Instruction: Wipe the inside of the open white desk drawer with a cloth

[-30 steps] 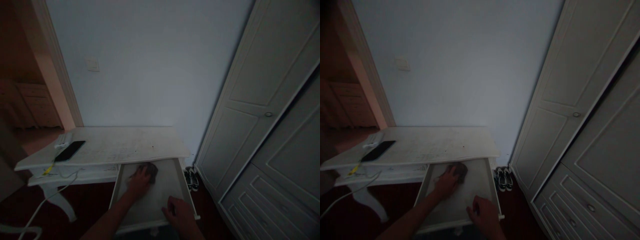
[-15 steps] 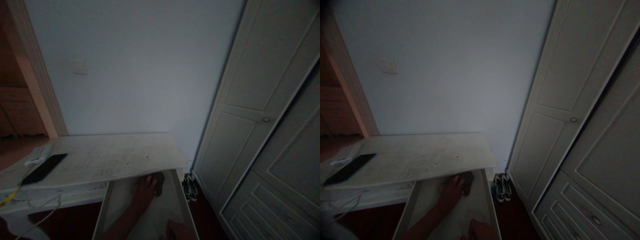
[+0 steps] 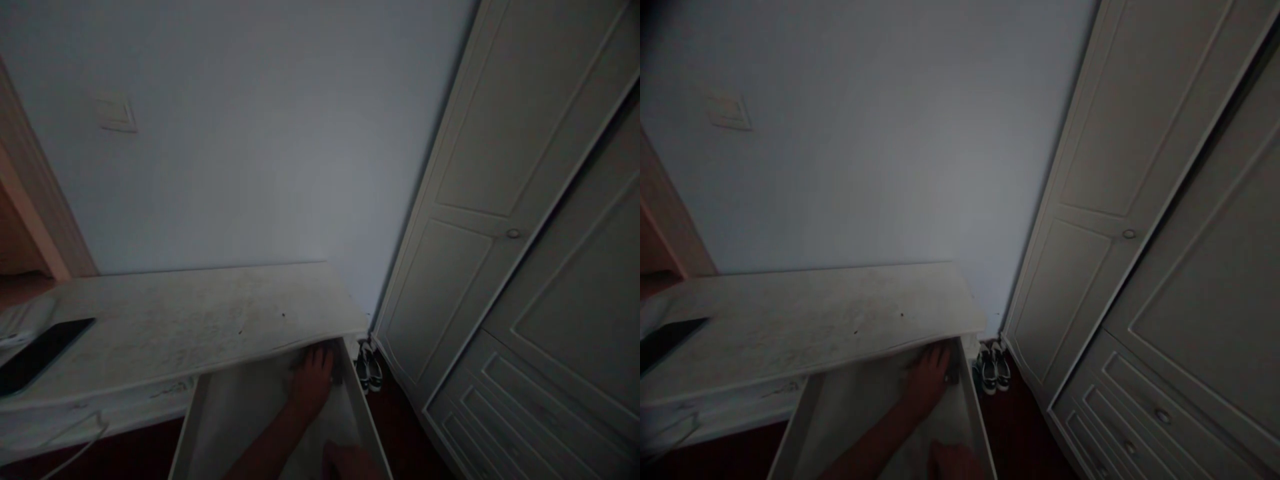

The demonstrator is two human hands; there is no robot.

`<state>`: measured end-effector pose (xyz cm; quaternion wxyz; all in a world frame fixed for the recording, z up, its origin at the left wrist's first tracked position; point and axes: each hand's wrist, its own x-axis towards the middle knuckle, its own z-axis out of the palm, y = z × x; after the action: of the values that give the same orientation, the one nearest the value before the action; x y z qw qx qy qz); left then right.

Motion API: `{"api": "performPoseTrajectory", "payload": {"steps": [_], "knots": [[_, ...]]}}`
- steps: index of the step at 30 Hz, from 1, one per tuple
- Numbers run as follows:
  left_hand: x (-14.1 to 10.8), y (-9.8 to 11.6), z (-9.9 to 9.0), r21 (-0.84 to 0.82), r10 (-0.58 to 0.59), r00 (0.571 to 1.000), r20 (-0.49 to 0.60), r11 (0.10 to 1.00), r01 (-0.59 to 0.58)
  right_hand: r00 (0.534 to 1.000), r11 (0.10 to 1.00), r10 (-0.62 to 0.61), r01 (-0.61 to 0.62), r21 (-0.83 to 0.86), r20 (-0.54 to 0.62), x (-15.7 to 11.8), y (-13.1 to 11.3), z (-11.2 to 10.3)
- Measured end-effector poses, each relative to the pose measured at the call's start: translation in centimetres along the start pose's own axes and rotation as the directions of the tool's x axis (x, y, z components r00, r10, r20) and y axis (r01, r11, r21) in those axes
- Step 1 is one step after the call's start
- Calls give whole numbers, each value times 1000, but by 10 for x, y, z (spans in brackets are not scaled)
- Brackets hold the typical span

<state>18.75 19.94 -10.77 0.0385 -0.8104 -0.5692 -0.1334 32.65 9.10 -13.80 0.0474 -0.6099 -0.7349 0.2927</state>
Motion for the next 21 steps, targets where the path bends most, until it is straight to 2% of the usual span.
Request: {"api": "performPoseTrajectory", "payload": {"steps": [2,4,10,14,18,21], "knots": [[1,13,-12,-52,0,998,69,999,4,999,999,-35,35,0,-7,-6,-8,-7],[-3,17,-21,-82,25,994,105,996,-16,997,998,-68,69,15,-30,-14,-16,-13],[-28,6,-40,-194,232,953,195,962,-194,980,998,-33,41,37,-194,-33,-35,-24],[-43,3,-53,-295,370,899,233,908,-297,958,975,-48,107,196,-283,-36,-34,-28],[-60,-1,-57,-355,451,845,288,870,-343,916,892,-43,215,398,-399,-37,-28,-32],[-77,-12,-59,-372,476,818,322,858,-353,918,855,-35,232,464,-394,-36,-28,-36]]}}
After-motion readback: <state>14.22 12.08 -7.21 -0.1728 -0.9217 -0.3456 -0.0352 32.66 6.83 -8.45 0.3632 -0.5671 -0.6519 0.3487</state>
